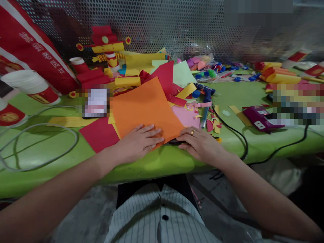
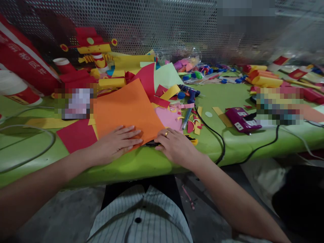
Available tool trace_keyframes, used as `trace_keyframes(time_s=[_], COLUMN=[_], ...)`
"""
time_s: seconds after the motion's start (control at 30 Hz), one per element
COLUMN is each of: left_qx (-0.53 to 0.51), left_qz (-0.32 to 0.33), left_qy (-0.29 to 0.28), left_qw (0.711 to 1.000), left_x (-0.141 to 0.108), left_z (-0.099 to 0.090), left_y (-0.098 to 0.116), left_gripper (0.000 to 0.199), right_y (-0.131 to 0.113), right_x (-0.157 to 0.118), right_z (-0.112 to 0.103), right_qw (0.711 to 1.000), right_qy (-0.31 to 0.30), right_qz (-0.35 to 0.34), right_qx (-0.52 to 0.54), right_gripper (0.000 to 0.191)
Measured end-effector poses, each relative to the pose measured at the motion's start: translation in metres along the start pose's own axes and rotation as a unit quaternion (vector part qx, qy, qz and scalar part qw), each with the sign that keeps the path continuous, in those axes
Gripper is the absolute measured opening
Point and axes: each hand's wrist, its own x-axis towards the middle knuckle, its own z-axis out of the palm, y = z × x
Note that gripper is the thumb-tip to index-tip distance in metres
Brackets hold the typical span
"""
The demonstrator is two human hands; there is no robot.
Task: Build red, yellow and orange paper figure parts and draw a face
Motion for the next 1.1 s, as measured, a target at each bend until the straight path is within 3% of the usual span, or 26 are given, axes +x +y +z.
trace_keyframes(time_s=[0.2, 0.47, 1.1], left_qx=[-0.008, -0.014, -0.017], left_qz=[-0.006, -0.004, -0.007], left_qy=[-0.002, 0.01, 0.013], left_qw=[1.0, 1.0, 1.0], left_x=[0.0, -0.001, 0.001], left_z=[-0.001, 0.0, -0.001], left_y=[0.002, 0.001, 0.004], left_gripper=[0.042, 0.041, 0.041], right_y=[-0.004, -0.01, -0.023], right_x=[0.003, 0.007, 0.01], right_z=[-0.002, 0.002, 0.006], right_qw=[0.999, 1.0, 0.999], right_qy=[0.012, -0.011, 0.008], right_qz=[-0.03, -0.011, -0.027], right_qx=[0.0, 0.0, -0.026], right_gripper=[0.013, 0.012, 0.008])
